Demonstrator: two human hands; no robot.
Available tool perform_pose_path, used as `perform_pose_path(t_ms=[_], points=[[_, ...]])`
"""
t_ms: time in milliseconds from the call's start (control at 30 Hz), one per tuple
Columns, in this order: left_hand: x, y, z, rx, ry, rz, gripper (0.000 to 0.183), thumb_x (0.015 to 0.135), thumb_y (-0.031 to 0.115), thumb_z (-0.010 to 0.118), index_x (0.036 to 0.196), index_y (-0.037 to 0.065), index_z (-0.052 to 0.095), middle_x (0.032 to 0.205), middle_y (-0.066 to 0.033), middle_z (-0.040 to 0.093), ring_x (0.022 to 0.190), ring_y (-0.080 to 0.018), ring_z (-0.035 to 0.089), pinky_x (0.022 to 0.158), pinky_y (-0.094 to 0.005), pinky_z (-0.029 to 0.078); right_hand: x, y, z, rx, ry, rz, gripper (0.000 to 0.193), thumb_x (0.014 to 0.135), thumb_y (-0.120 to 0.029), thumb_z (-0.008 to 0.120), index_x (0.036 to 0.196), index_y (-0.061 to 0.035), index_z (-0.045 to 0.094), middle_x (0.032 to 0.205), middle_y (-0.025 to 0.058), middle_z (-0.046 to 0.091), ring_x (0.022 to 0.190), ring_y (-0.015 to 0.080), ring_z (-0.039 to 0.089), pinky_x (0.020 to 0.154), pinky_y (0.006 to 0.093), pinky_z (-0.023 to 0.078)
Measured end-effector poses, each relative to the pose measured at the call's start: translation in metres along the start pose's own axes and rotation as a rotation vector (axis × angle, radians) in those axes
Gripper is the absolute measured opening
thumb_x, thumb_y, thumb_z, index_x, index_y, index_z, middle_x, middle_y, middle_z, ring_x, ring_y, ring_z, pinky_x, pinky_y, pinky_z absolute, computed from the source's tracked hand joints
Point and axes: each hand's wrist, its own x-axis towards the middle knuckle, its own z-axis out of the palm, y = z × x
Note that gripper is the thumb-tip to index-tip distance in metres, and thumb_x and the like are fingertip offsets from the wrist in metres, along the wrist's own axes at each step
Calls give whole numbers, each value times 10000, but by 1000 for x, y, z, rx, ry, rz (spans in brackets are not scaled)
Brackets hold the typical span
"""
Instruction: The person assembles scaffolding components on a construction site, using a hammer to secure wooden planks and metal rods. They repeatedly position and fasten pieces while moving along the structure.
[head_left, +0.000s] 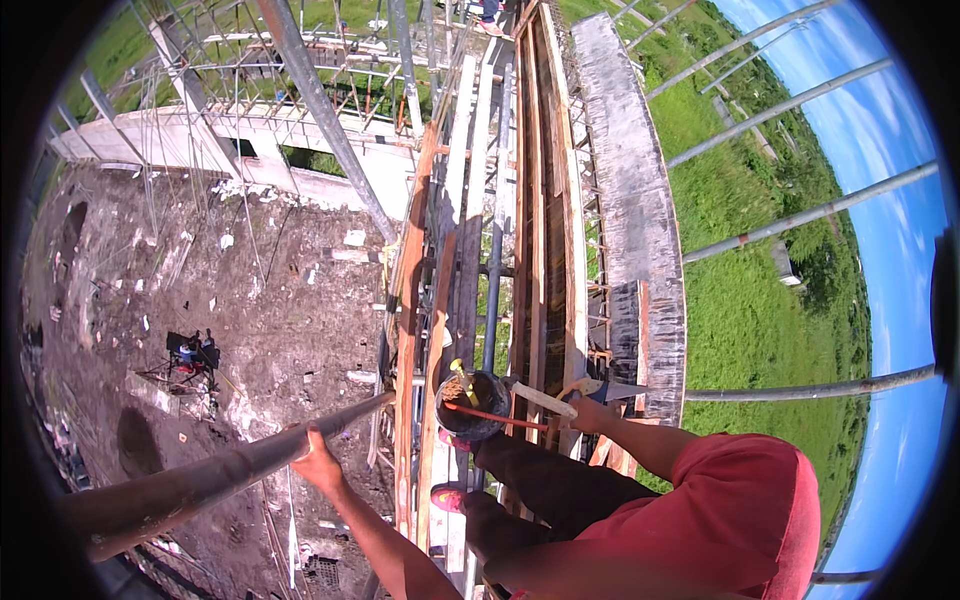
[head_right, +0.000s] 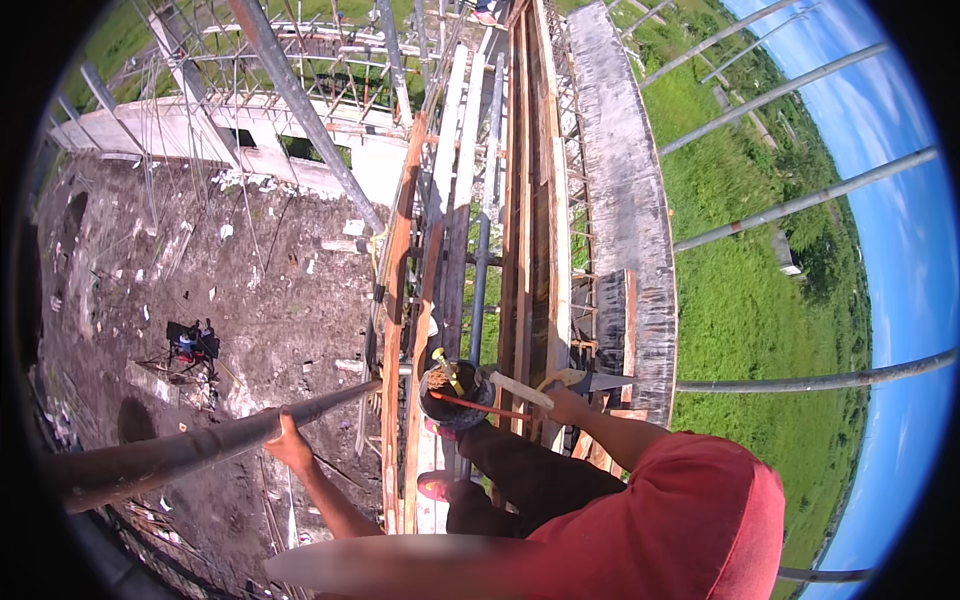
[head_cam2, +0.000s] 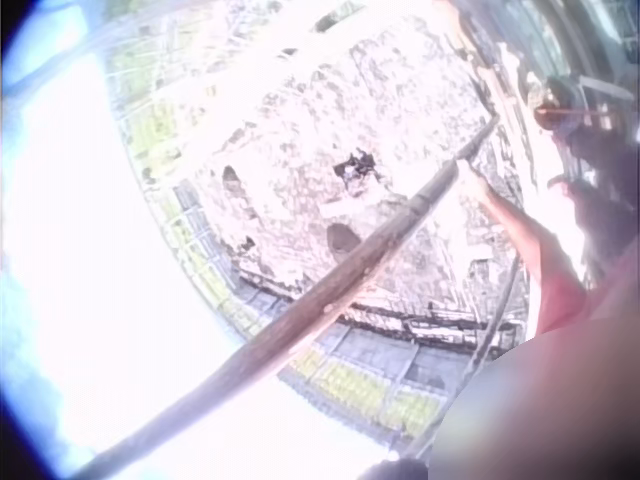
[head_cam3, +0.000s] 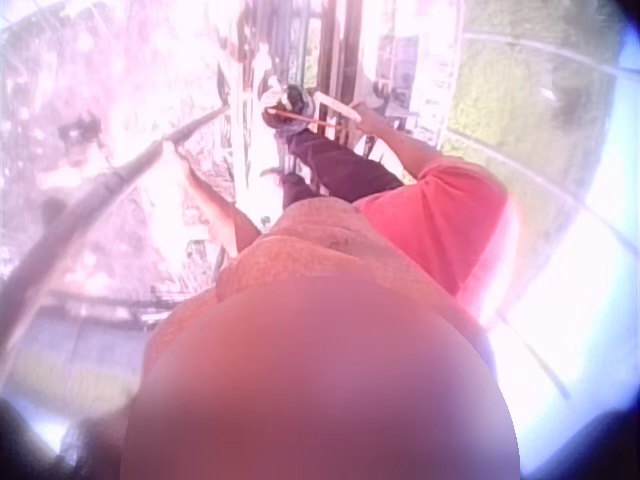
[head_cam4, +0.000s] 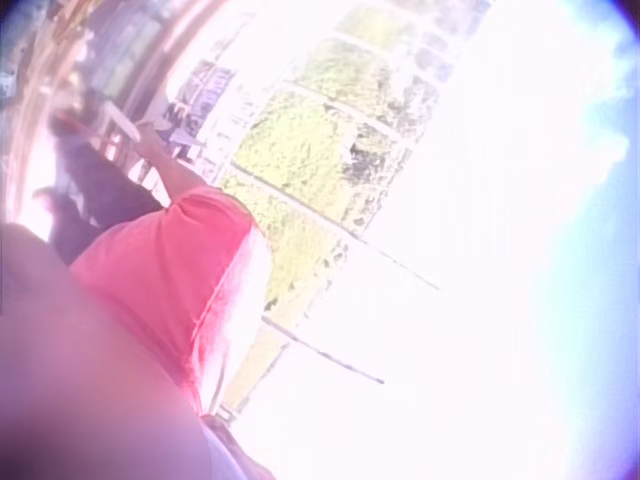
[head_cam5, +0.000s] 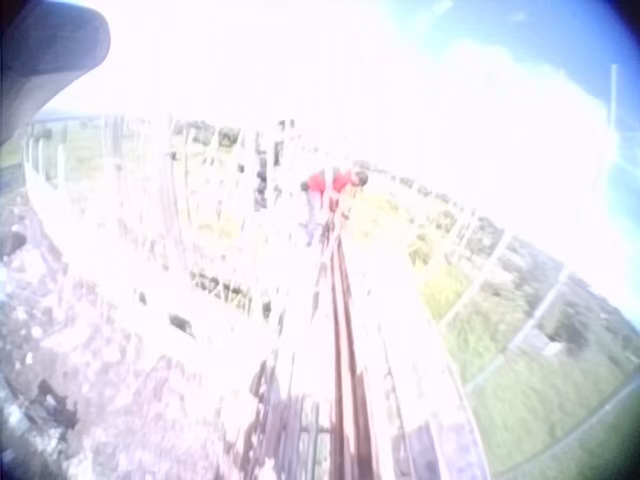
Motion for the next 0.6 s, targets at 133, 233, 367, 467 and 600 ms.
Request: perform_pose_path(t_ms=[133, 233, 367, 467, 600], points=[[1, 0, -1, 10, -31, -22, 488, 843, 52, 748, 1232, -57, 474, 1154, -143, 554, 1029, -228, 560, 958, -390, 470, -1, -3, 6, 5, 6, 21, 428, 767, -355, 734, 1090, -83, 669, 1007, 200, 695, 976, 390, 674, 852, 493, 524], [1, 1, -1, 45, -44, -6, 474, 841, 73, 748, 1211, -56, 481, 1133, -143, 557, 1014, -225, 561, 947, -388, 472, -1, 0, 10, -2, -5, 36, 445, 777, -366, 730, 1111, -82, 657, 1038, 205, 685, 1006, 394, 663, 861, 500, 519], [1, 0, -1, 80, -38, -6, 452, 838, 97, 744, 1187, -51, 496, 1116, -149, 563, 1002, -232, 566, 942, -393, 473, 3, 9, 13, -43, -41, 20, 483, 772, -323, 723, 1171, -74, 611, 1111, 224, 648, 1070, 415, 623, 900, 505, 501], [2, -2, -1, 56, -33, 12, 454, 836, 112, 753, 1181, -47, 505, 1114, -152, 565, 998, -237, 568, 944, -399, 473, 8, 15, 14, -60, -45, 7, 494, 768, -309, 724, 1178, -65, 598, 1130, 233, 636, 1089, 421, 610, 913, 506, 494], [3, -5, -2, 79, -24, 27, 478, 834, 136, 770, 1188, -45, 505, 1120, -154, 567, 1003, -242, 569, 952, -406, 470, 14, 18, 14, -95, -87, 77, 489, 769, -312, 727, 1167, -57, 600, 1136, 224, 642, 1096, 409, 611, 909, 504, 495]])
